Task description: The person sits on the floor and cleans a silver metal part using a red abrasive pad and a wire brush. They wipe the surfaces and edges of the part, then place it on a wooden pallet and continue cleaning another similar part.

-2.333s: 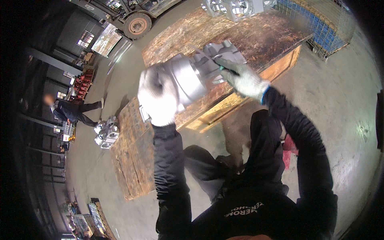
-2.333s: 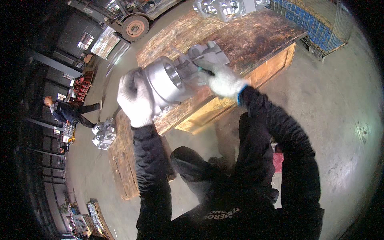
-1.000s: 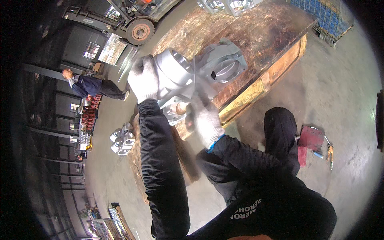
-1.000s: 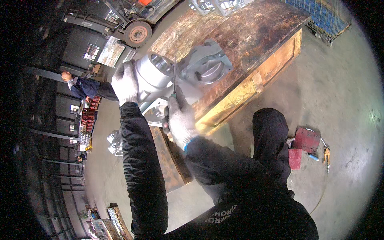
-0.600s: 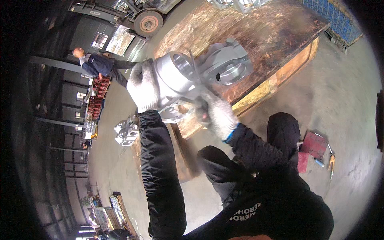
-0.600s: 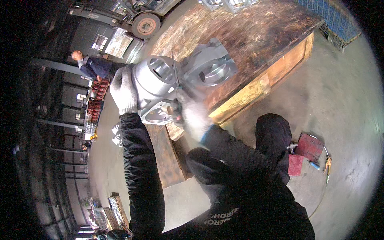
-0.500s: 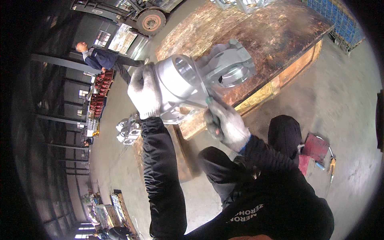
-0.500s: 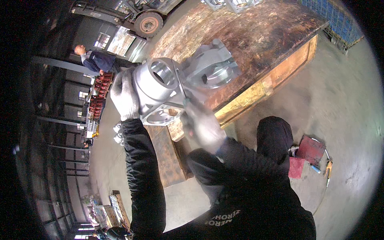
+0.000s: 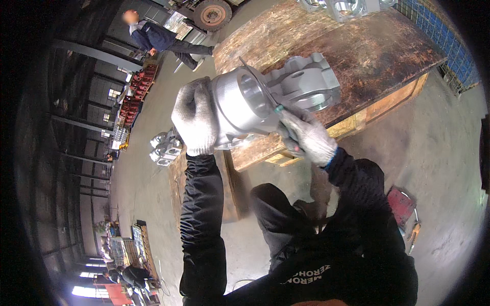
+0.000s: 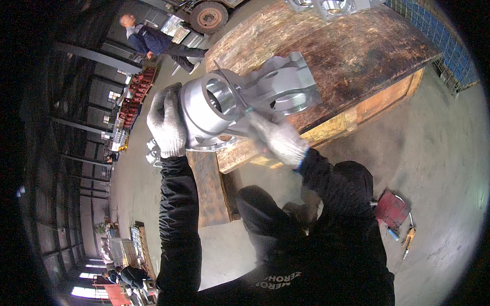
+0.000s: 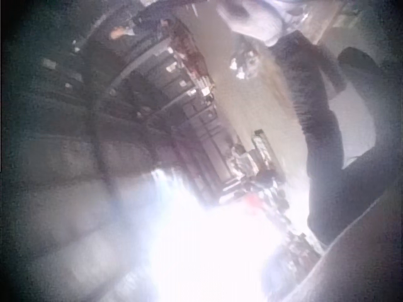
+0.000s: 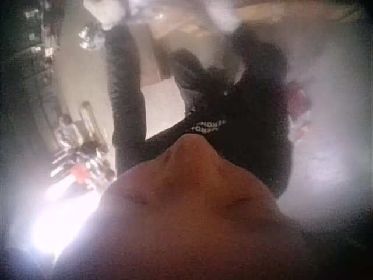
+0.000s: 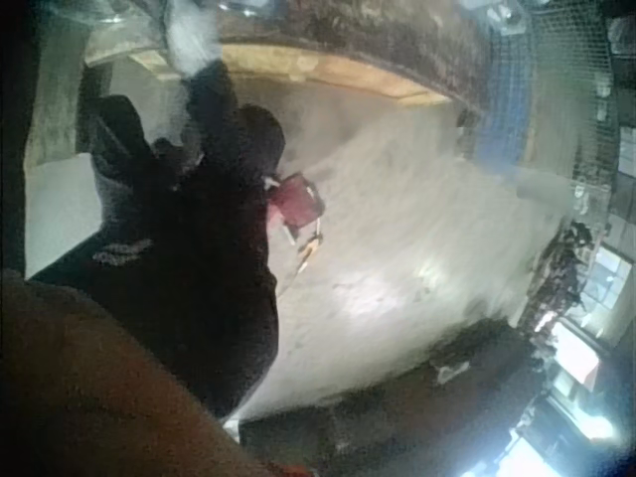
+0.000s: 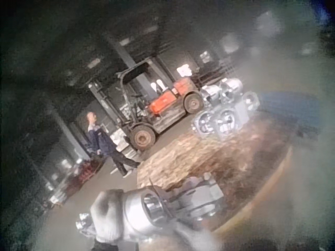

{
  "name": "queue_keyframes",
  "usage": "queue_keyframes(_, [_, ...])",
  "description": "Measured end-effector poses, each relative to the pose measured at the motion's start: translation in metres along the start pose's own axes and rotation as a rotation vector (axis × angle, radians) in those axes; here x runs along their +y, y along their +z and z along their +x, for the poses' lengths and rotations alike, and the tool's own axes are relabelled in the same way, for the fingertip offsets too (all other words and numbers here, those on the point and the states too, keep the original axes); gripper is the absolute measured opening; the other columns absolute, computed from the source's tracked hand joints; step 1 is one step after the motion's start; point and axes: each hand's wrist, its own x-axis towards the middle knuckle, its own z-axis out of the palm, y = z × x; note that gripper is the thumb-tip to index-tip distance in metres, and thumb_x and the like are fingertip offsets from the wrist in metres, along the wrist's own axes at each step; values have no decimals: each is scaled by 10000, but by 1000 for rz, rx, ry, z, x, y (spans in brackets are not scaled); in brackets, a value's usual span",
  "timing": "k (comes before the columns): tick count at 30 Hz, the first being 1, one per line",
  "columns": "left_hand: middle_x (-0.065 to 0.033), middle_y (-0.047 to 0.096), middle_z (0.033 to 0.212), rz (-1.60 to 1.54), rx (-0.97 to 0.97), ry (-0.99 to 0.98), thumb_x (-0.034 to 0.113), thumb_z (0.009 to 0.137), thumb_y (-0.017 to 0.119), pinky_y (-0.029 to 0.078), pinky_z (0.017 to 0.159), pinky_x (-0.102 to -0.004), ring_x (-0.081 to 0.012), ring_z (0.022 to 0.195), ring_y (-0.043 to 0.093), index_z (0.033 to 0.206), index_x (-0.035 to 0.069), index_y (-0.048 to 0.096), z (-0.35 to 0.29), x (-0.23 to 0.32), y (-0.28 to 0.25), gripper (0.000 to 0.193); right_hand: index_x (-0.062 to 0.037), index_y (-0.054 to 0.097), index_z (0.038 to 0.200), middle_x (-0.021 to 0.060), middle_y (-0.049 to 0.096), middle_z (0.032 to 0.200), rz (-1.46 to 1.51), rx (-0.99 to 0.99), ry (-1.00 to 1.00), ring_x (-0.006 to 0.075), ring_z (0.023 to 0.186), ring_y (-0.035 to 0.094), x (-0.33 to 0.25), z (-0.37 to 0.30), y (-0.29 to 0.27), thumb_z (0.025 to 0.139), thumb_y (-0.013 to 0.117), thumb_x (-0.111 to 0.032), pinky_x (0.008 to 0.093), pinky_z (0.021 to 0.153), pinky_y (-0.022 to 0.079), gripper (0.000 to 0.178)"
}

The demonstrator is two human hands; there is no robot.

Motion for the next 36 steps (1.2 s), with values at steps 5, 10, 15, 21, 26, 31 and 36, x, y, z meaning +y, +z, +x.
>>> queue_keyframes(5, [-136, 733, 983, -52, 32, 40, 54, 985, 585, 531, 879, -328, -189, 929, 678, 1062, -49, 713, -11, -3, -1, 182, -42, 526, 1462, -23, 577, 754, -454, 127, 86, 58, 517, 495, -31, -19, 10, 1088, 569, -291, 208, 425, 398, 452])
queue_keyframes(10, [-102, 677, 942, -168, 90, -22, 4, 955, 610, 531, 851, -331, -182, 861, 641, 1050, -25, 660, -20, -3, -2, 111, -31, 642, 1268, 3, 597, 730, -602, 58, 70, 52, 454, 472, -51, -8, 15, 1081, 585, -277, 206, 392, 350, 314])
queue_keyframes(15, [-120, 661, 956, -147, 103, 27, 24, 936, 628, 516, 838, -312, -180, 899, 629, 996, -9, 616, -17, -7, 1, 70, -12, 677, 1127, 1, 604, 710, -663, 230, 170, 53, 454, 452, -75, -15, 18, 1065, 615, -303, 225, 406, 340, 304])
queue_keyframes(21, [-129, 624, 901, -189, 160, 129, 13, 889, 622, 507, 791, -312, -200, 829, 616, 928, 0, 605, -16, -10, 1, 44, -33, 552, 1461, -7, 584, 710, -889, 127, 59, 52, 454, 446, -77, -28, 21, 1077, 587, -259, 216, 415, 349, 448])
queue_keyframes(26, [-141, 635, 880, -43, 165, 141, 74, 859, 688, 543, 730, -402, -308, 781, 664, 912, 46, 637, -18, -8, -2, 79, -68, 471, 1541, -13, 638, 771, -947, 37, 35, 59, 545, 560, -90, 11, 40, 1075, 599, -260, 223, 453, 427, 520])
queue_keyframes(31, [-150, 646, 912, 102, 196, 159, 83, 872, 687, 534, 776, -394, -309, 839, 653, 938, 28, 627, -25, 0, -17, 104, 2, 550, 1440, 13, 642, 874, -1141, 101, 24, 85, 730, 608, -90, -4, 47, 1065, 618, -214, 233, 647, 486, 439])
queue_keyframes(36, [-172, 629, 924, 67, 169, 46, 153, 860, 683, 526, 769, -435, -372, 866, 653, 918, 26, 634, -16, 5, -5, 148, 11, 559, 1443, -2, 615, 840, -1432, 56, -94, 70, 726, 571, -104, 16, 69, 1058, 594, -184, 254, 635, 467, 433])
